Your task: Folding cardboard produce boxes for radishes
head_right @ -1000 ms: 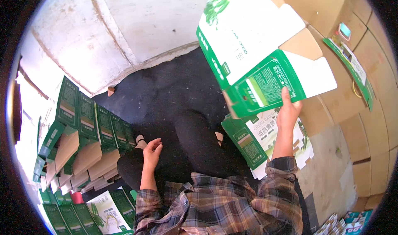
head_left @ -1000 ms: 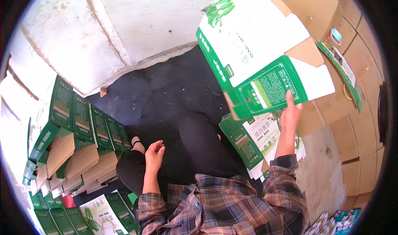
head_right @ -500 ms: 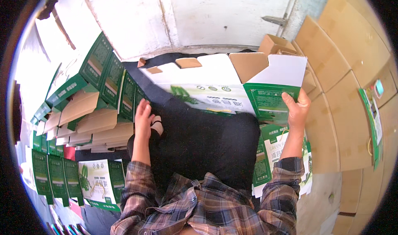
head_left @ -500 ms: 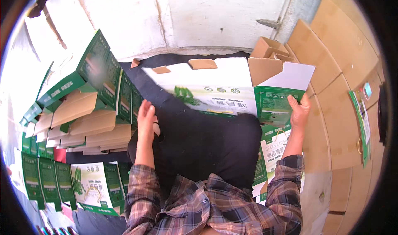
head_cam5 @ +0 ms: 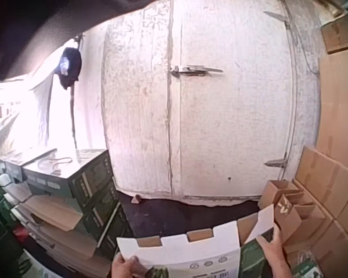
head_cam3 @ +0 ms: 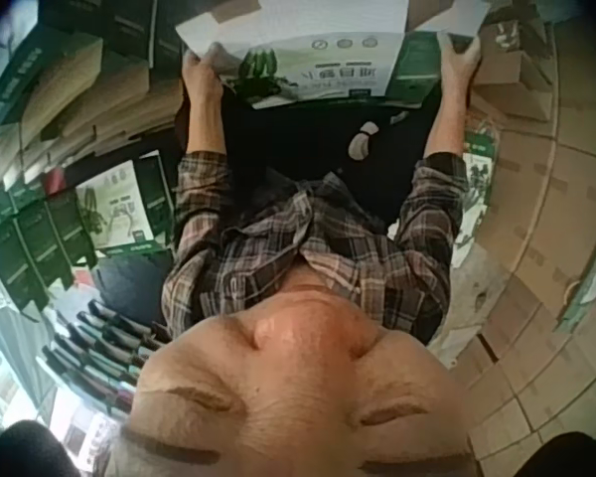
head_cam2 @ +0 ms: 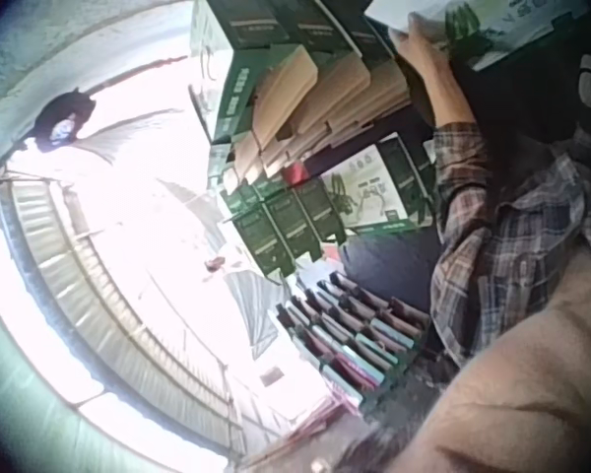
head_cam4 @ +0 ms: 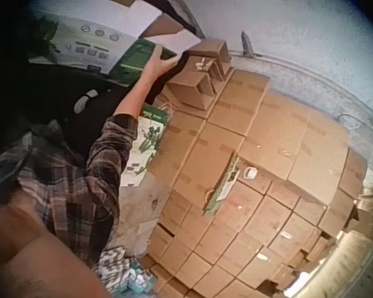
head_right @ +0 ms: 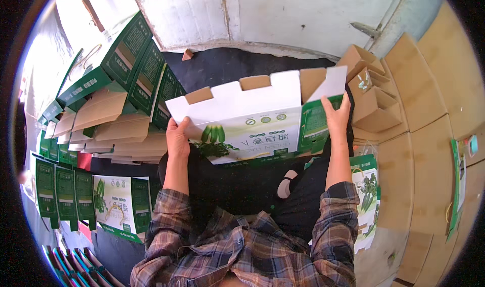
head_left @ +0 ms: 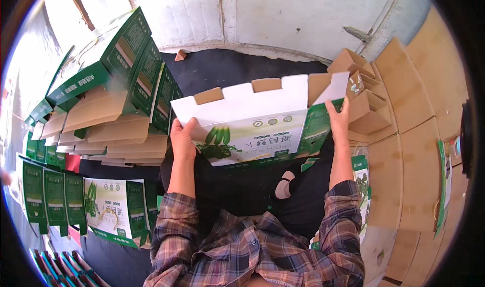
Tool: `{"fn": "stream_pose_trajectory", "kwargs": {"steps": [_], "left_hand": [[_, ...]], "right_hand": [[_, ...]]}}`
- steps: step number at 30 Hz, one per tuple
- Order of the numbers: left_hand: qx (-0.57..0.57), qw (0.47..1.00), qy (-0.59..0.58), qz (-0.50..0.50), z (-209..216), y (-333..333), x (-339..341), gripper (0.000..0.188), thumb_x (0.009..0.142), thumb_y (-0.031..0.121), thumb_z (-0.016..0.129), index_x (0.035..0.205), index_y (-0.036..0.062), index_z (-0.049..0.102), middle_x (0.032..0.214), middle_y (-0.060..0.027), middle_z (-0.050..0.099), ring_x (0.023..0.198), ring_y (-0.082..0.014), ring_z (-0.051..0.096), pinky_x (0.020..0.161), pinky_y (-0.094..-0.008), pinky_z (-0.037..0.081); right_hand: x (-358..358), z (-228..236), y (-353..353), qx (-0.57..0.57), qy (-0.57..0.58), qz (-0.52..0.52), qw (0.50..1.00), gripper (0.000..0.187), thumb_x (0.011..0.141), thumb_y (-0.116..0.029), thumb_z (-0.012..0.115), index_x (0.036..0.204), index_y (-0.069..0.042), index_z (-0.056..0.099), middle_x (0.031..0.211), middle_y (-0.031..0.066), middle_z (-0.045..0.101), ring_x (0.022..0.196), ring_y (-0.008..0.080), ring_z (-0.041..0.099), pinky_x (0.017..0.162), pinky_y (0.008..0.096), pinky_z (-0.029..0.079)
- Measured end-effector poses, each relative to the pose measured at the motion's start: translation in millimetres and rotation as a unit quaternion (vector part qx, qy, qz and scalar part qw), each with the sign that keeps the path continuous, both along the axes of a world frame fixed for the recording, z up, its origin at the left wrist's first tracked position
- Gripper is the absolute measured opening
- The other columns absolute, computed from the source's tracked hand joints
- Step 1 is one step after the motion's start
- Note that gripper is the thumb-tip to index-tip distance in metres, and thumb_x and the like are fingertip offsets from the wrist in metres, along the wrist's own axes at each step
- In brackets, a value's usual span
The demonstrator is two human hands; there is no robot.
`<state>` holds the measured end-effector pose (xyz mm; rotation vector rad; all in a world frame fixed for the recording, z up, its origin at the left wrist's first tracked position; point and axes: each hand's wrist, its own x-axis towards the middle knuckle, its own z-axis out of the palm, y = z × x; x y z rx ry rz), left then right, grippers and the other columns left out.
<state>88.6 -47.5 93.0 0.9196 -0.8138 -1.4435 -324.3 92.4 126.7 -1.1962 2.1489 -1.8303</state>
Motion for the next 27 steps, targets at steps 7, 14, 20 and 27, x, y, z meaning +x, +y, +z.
{"fn": "stream_pose_trajectory", "kwargs": {"steps": [7, 14, 20, 27], "left_hand": [[-0.017, 0.998, -0.040, -0.036, 1, 18, -6, 0.025, 0.077, 0.000, 0.067, 0.100, 0.0066, 0.059, 0.096, 0.0003, 0.063, 0.087, -0.0103, 0.055, 0.083, -0.0273, 0.040], [-0.093, 0.994, -0.029, -0.057, 12, 34, -14, 0.024, 0.077, -0.004, 0.065, 0.098, 0.0070, 0.059, 0.095, 0.0011, 0.063, 0.088, -0.0088, 0.055, 0.083, -0.0255, 0.041], [-0.147, 0.985, -0.044, -0.077, 12, 39, -13, 0.024, 0.080, -0.003, 0.063, 0.101, 0.0058, 0.058, 0.099, 0.0006, 0.061, 0.091, -0.0086, 0.055, 0.084, -0.0256, 0.042], [-0.192, 0.958, -0.209, -0.032, 5, 46, -7, 0.030, 0.082, 0.003, 0.064, 0.110, 0.0006, 0.055, 0.104, -0.0042, 0.062, 0.102, -0.0159, 0.054, 0.093, -0.0302, 0.040]], "right_hand": [[22, -6, -2, 0.178, -0.023, -0.067, 0.981, 0.113, 0.060, -0.038, 0.083, 0.144, -0.006, 0.014, 0.132, 0.0254, 0.031, 0.122, 0.0349, 0.038, 0.101, 0.0395, 0.034], [6, -25, 5, 0.177, -0.071, -0.077, 0.979, 0.089, 0.065, -0.007, 0.062, 0.144, -0.005, 0.019, 0.137, 0.0213, 0.031, 0.124, 0.0312, 0.038, 0.101, 0.0381, 0.034], [8, -18, 12, 0.033, -0.242, 0.044, 0.969, 0.066, 0.079, -0.001, 0.050, 0.141, -0.003, 0.027, 0.131, 0.0163, 0.044, 0.119, 0.0225, 0.045, 0.100, 0.0329, 0.036], [27, -1, 14, -0.021, -0.322, 0.222, 0.920, 0.053, 0.086, -0.006, 0.046, 0.138, -0.002, 0.033, 0.129, 0.0156, 0.049, 0.117, 0.0256, 0.050, 0.100, 0.0369, 0.039]]}}
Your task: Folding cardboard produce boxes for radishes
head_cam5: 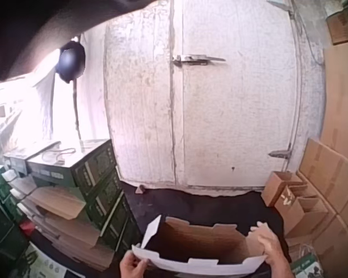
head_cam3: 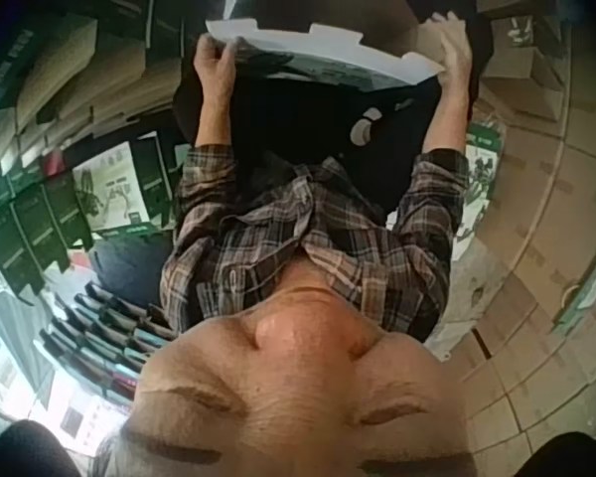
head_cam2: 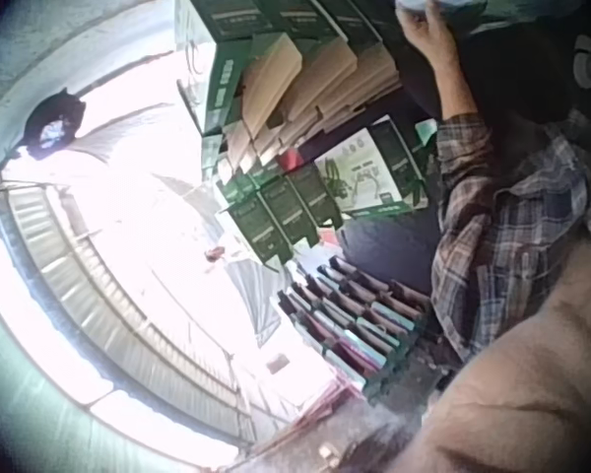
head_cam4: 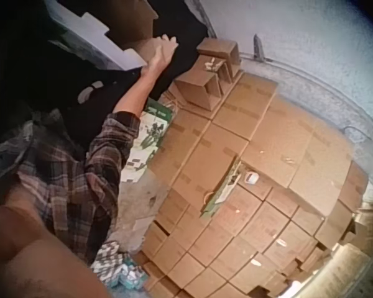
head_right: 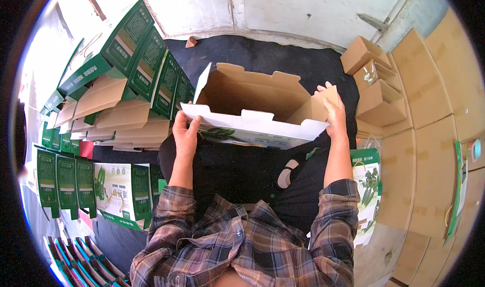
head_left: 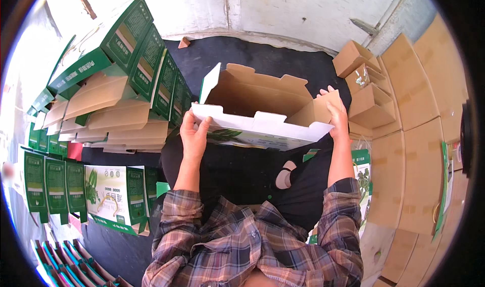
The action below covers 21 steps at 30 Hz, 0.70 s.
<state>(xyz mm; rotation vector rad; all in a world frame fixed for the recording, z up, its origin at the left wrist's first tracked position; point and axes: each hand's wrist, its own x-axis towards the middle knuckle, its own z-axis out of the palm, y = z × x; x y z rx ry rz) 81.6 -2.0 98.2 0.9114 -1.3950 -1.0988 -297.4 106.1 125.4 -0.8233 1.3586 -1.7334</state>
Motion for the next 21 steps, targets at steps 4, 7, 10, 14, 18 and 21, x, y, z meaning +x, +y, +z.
{"fn": "stream_pose_trajectory", "kwargs": {"steps": [4, 7, 10, 14, 18, 21], "left_hand": [[-0.078, 0.992, -0.095, 0.035, -10, 4, 0, 0.037, 0.080, 0.011, 0.067, 0.113, -0.0008, 0.053, 0.120, -0.0137, 0.058, 0.126, -0.0285, 0.041, 0.103, -0.0380, 0.031], [0.006, 0.981, -0.162, 0.104, -18, 0, -5, 0.048, 0.074, 0.020, 0.074, 0.112, -0.0004, 0.053, 0.126, -0.0190, 0.050, 0.123, -0.0338, 0.041, 0.101, -0.0399, 0.033], [-0.023, 0.952, -0.272, 0.136, -15, -1, -12, 0.049, 0.071, 0.019, 0.076, 0.108, -0.0012, 0.052, 0.125, -0.0194, 0.048, 0.116, -0.0344, 0.045, 0.099, -0.0401, 0.036], [-0.044, 0.903, -0.404, 0.140, -9, 3, -21, 0.057, 0.064, 0.012, 0.077, 0.112, -0.0002, 0.048, 0.124, -0.0159, 0.046, 0.116, -0.0345, 0.041, 0.096, -0.0410, 0.038], [-0.084, 0.865, -0.482, 0.107, -8, 7, -31, 0.069, 0.062, 0.006, 0.075, 0.124, 0.0066, 0.045, 0.127, -0.0107, 0.044, 0.117, -0.0354, 0.040, 0.094, -0.0431, 0.040], [-0.098, 0.856, -0.499, 0.092, -9, 8, -34, 0.074, 0.061, 0.003, 0.073, 0.129, 0.0084, 0.043, 0.129, -0.0095, 0.043, 0.117, -0.0375, 0.039, 0.094, -0.0443, 0.040]], "right_hand": [[-2, -5, -2, -0.009, -0.025, 0.070, 0.997, 0.054, 0.086, -0.008, 0.049, 0.138, -0.002, 0.033, 0.131, 0.0168, 0.047, 0.119, 0.0264, 0.048, 0.101, 0.0382, 0.038], [4, -7, -6, 0.018, -0.030, 0.080, 0.996, 0.051, 0.088, -0.005, 0.046, 0.137, -0.002, 0.035, 0.130, 0.0161, 0.049, 0.117, 0.0246, 0.050, 0.100, 0.0361, 0.037], [2, -16, -10, 0.052, 0.016, 0.080, 0.995, 0.049, 0.088, -0.002, 0.043, 0.137, -0.002, 0.035, 0.130, 0.0151, 0.049, 0.117, 0.0235, 0.049, 0.101, 0.0353, 0.037], [2, -14, -9, 0.053, 0.098, 0.017, 0.994, 0.049, 0.087, 0.002, 0.043, 0.136, -0.004, 0.037, 0.130, 0.0143, 0.049, 0.118, 0.0212, 0.048, 0.101, 0.0317, 0.036], [0, -14, -11, 0.033, 0.205, -0.069, 0.976, 0.051, 0.080, 0.008, 0.044, 0.129, -0.004, 0.047, 0.127, 0.0113, 0.052, 0.115, 0.0193, 0.050, 0.098, 0.0298, 0.038], [0, -12, -11, 0.057, 0.320, -0.033, 0.945, 0.051, 0.072, 0.013, 0.042, 0.119, -0.005, 0.056, 0.126, 0.0093, 0.052, 0.116, 0.0178, 0.049, 0.094, 0.0275, 0.039]]}}
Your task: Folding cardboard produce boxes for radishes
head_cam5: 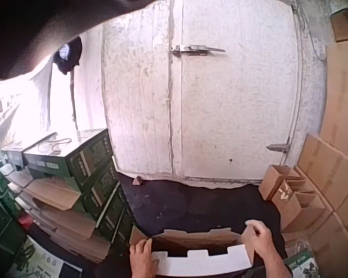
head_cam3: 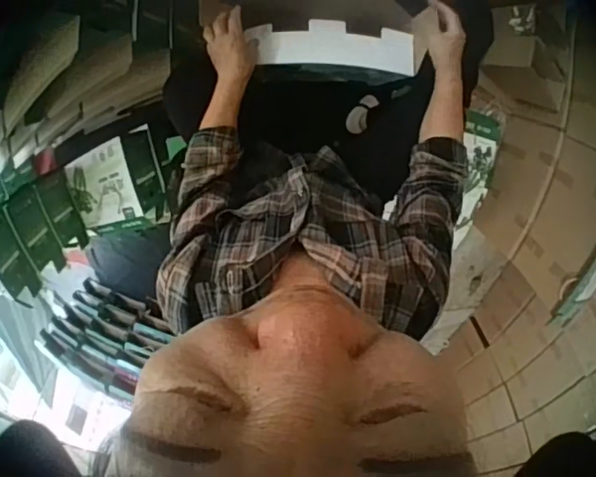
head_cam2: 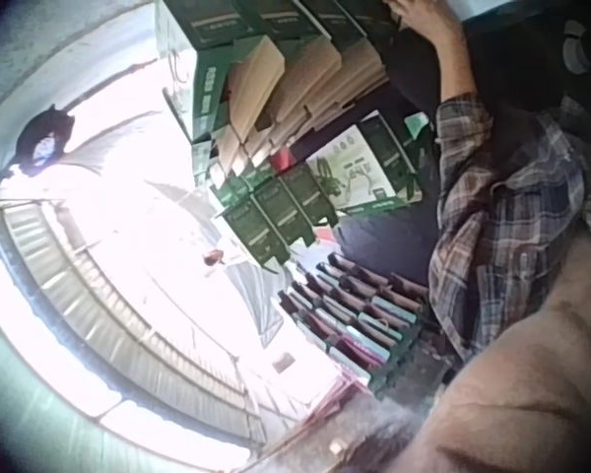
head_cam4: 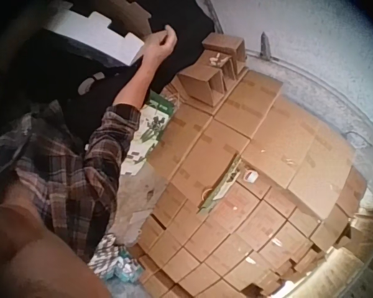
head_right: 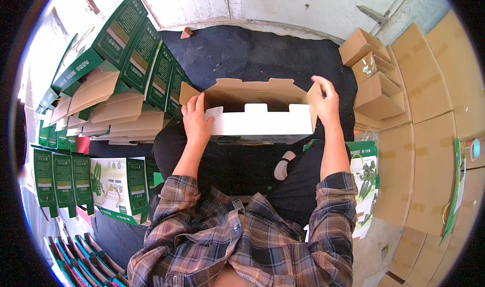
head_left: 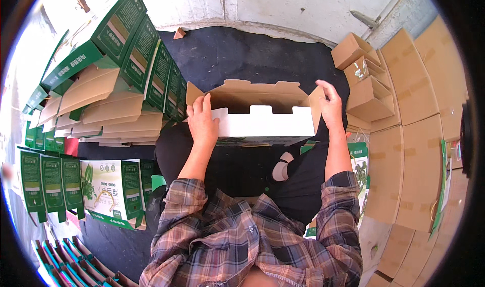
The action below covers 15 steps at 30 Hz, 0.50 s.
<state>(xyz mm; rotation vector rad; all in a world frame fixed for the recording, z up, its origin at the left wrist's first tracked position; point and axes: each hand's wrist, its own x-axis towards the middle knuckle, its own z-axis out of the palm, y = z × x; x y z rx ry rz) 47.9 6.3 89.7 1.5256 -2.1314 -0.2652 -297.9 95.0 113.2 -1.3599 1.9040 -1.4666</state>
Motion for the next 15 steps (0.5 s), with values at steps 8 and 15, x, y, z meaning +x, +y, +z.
{"fn": "stream_pose_trajectory", "kwargs": {"steps": [8, 15], "left_hand": [[-0.053, 0.996, -0.035, -0.055, -2, 4, -5, 0.064, 0.068, -0.003, 0.061, 0.129, 0.0084, 0.045, 0.129, -0.0100, 0.044, 0.119, -0.0389, 0.038, 0.097, -0.0445, 0.038], [-0.064, 0.966, -0.012, -0.249, -8, 14, -9, 0.052, 0.071, -0.003, 0.061, 0.120, 0.0108, 0.053, 0.117, -0.0063, 0.056, 0.119, -0.0342, 0.042, 0.099, -0.0455, 0.037]], "right_hand": [[58, 10, -4, 0.126, 0.279, 0.067, 0.950, 0.045, 0.074, -0.010, 0.067, 0.118, -0.018, 0.060, 0.130, 0.0100, 0.045, 0.122, 0.0268, 0.040, 0.101, 0.0389, 0.038], [54, 1, -5, 0.126, 0.202, 0.058, 0.970, 0.057, 0.079, -0.014, 0.066, 0.132, -0.016, 0.044, 0.138, 0.0120, 0.038, 0.125, 0.0293, 0.037, 0.103, 0.0413, 0.036]]}}
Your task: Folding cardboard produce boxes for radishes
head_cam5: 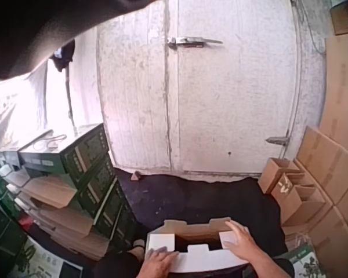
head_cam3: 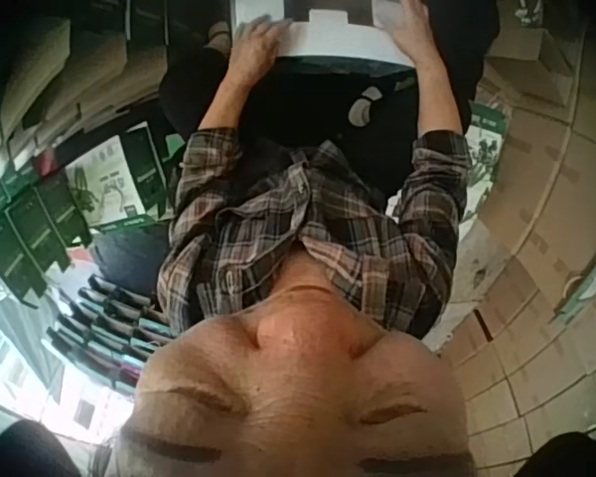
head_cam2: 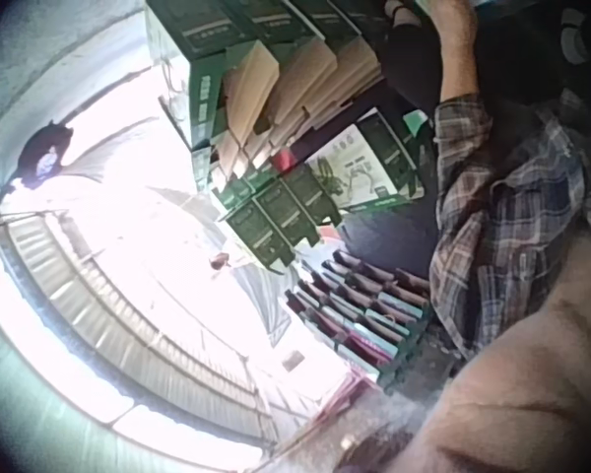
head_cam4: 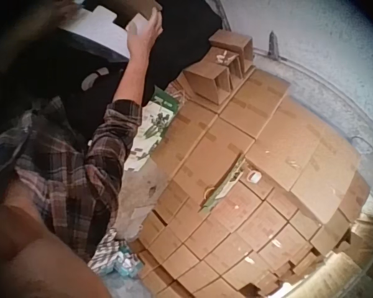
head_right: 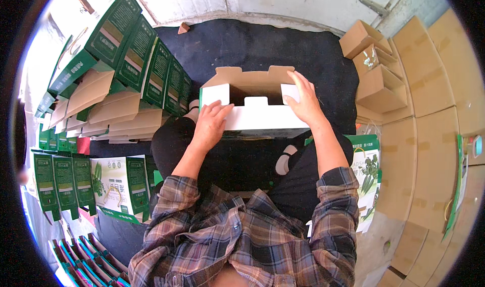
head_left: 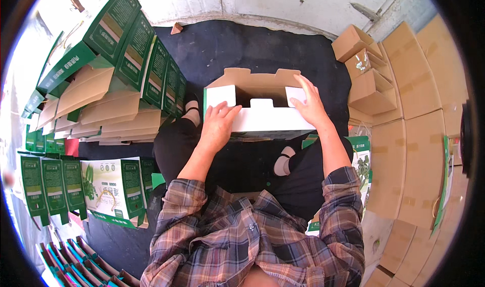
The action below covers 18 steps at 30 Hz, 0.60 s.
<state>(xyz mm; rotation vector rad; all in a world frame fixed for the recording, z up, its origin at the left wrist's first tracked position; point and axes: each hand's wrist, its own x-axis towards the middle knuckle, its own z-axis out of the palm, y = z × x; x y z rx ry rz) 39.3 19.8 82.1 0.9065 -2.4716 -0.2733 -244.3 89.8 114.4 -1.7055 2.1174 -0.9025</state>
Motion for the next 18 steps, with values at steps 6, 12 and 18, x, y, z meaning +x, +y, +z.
{"fn": "stream_pose_trajectory", "kwargs": {"steps": [6, 12, 18], "left_hand": [[0.076, 0.997, 0.031, 0.014, -6, -3, 2, 0.035, 0.075, 0.000, 0.059, 0.109, 0.0079, 0.059, 0.107, -0.0131, 0.060, 0.108, -0.0313, 0.054, 0.092, -0.0468, 0.042], [0.178, 0.948, 0.200, 0.174, -12, -14, 5, 0.011, 0.082, 0.004, 0.056, 0.093, 0.0017, 0.057, 0.085, -0.0149, 0.060, 0.079, -0.0343, 0.059, 0.071, -0.0406, 0.048], [0.112, 0.974, 0.047, 0.194, -5, -17, -6, 0.067, 0.071, 0.021, 0.074, 0.128, 0.0075, 0.042, 0.127, -0.0142, 0.043, 0.121, -0.0330, 0.039, 0.096, -0.0416, 0.038]], "right_hand": [[-19, -12, -7, -0.028, -0.237, -0.084, 0.967, 0.033, 0.089, -0.022, 0.055, 0.119, -0.007, 0.055, 0.110, 0.0114, 0.061, 0.100, 0.0217, 0.059, 0.089, 0.0336, 0.044], [-15, -8, -3, 0.158, 0.053, -0.051, 0.985, 0.035, 0.076, -0.029, 0.070, 0.105, -0.010, 0.066, 0.126, 0.0093, 0.052, 0.117, 0.0237, 0.046, 0.096, 0.0355, 0.040], [-10, -31, 1, 0.146, 0.090, -0.002, 0.985, 0.068, 0.065, -0.028, 0.077, 0.127, -0.015, 0.051, 0.128, 0.0096, 0.048, 0.124, 0.0275, 0.037, 0.103, 0.0404, 0.033]]}}
